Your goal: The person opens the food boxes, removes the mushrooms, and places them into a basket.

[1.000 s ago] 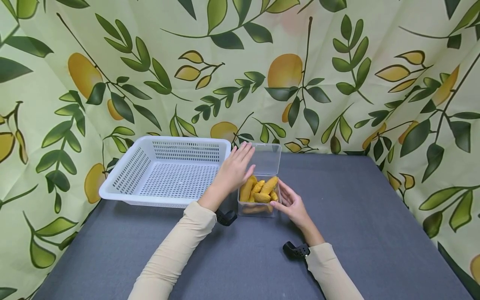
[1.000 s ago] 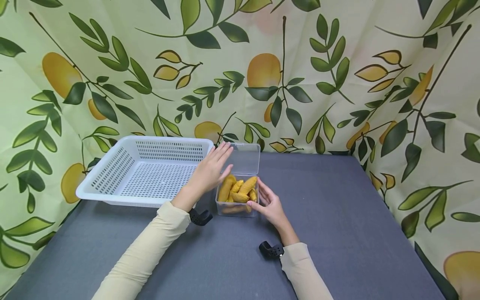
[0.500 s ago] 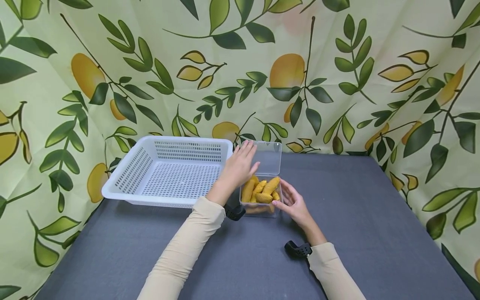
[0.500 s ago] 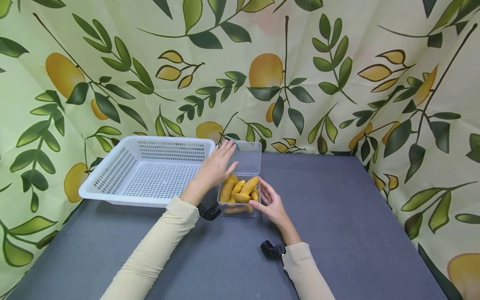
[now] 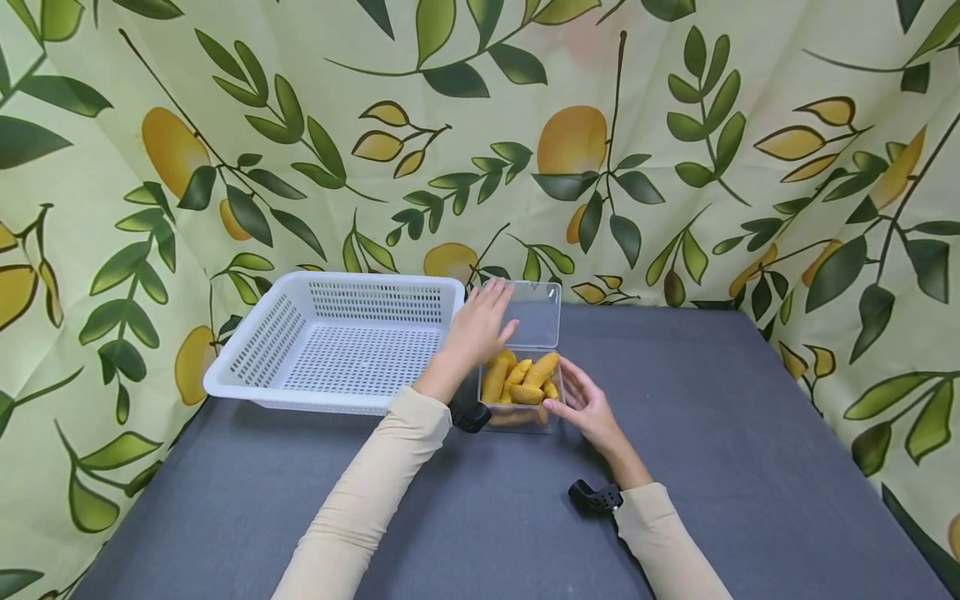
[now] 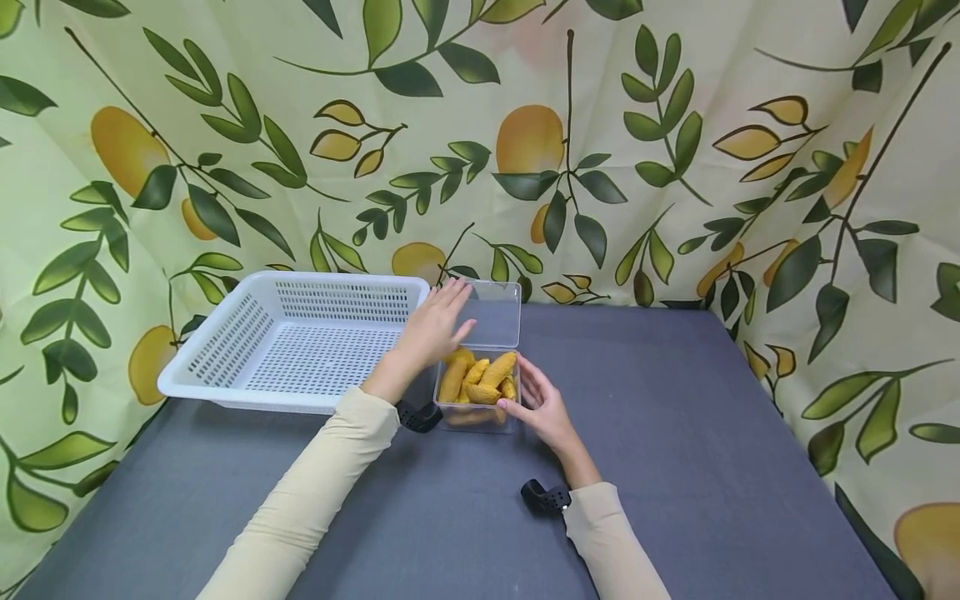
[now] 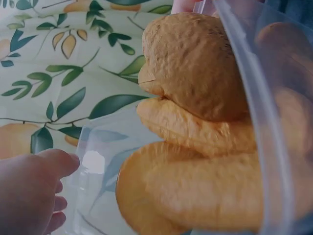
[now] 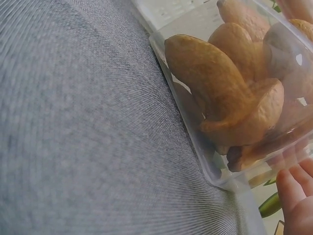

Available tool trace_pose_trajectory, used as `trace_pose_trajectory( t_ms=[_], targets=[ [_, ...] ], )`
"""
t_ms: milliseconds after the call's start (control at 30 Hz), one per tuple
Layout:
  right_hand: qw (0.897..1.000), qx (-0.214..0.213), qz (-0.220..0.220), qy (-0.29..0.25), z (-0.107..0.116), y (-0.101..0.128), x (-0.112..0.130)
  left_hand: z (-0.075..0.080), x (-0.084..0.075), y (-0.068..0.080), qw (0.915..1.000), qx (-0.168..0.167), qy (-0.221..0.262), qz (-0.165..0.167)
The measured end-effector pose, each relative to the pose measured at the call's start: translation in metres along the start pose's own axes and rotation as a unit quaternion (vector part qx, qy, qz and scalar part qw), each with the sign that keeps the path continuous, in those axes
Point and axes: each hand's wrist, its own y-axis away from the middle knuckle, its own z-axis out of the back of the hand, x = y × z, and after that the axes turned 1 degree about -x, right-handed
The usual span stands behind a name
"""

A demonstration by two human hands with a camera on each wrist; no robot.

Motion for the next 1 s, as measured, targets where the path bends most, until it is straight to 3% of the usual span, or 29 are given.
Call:
trace_pose_trajectory(
  t_ms=[400,667,867,1000],
  targets=[
    [1.000,0.003,0.001,0.007,0.001,-0.001,0.002,0.003,0.015,0.017,0.9950,-0.046,0.049,-0.073],
    [1.000,0.002,0.004,0.002,-0.001,0.000,0.002,0.002,0.019,0.034,0.9872,-0.035,0.116,-0.104],
    [0.997,0.006,0.065,-0.030,-0.001,0.001,-0.007,0.000,0.020,0.042,0.9772,-0.021,0.170,-0.126],
    [0.997,0.007,0.070,-0.039,-0.001,0.001,-0.007,-0.003,0.022,0.043,0.9756,-0.015,0.183,-0.121]
  ],
)
